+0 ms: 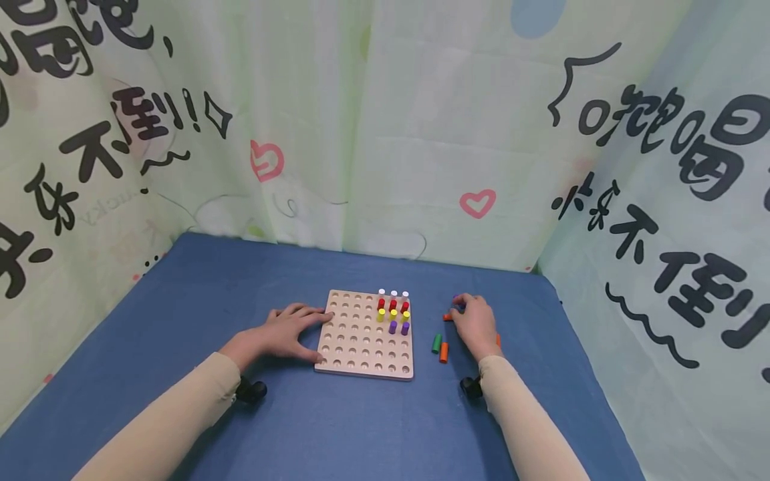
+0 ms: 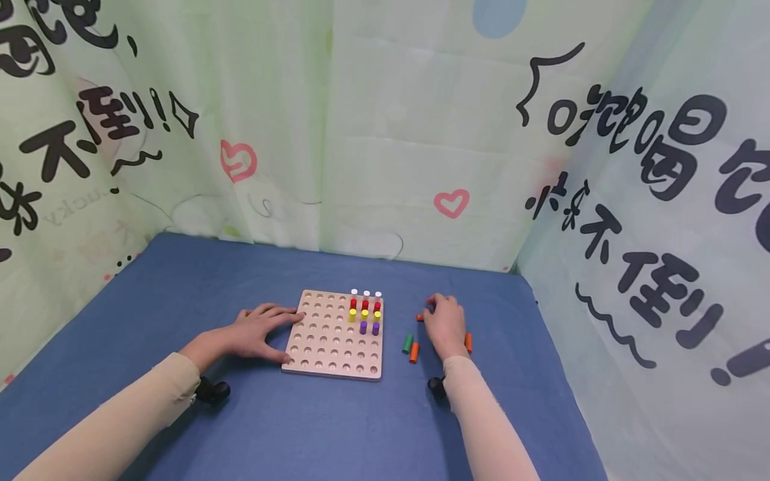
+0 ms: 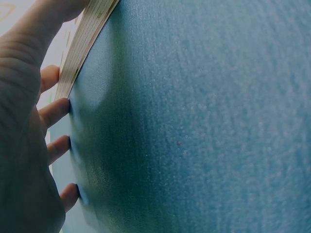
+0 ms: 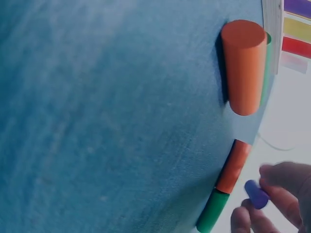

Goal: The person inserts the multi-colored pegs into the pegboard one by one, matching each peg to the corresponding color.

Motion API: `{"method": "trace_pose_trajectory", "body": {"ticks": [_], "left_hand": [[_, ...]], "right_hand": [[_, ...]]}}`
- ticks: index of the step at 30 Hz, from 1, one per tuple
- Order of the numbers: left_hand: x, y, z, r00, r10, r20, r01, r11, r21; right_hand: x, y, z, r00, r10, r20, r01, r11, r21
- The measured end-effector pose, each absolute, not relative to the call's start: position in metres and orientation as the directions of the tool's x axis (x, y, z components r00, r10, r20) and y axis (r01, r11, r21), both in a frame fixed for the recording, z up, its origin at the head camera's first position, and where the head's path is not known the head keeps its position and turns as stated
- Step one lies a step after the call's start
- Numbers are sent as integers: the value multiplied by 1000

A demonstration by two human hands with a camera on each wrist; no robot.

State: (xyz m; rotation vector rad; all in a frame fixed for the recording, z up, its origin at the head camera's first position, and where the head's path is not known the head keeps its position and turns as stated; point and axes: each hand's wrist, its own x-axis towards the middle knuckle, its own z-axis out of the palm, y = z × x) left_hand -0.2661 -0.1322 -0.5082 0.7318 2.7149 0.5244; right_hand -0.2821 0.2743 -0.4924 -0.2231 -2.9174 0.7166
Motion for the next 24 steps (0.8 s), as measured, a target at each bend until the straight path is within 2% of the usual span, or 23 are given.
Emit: {"method": "trace_pose_trajectory", "body": {"ticks": [7,16,24], "left_hand": [[-266,-132,-509,-833,524,-176,423,809,408],[-266,-132,-507,-831,527,-177,427,809,405],[-266,-132,-506,-828,530,-180,426,805,413]], "right_hand": [[-281,272,-490,-971,189,144,83,838,-540],[-278,270,-487,-969,199,146,75,802,-593],[-274,261,-483,-960,136,247,-40,801,-597]]}}
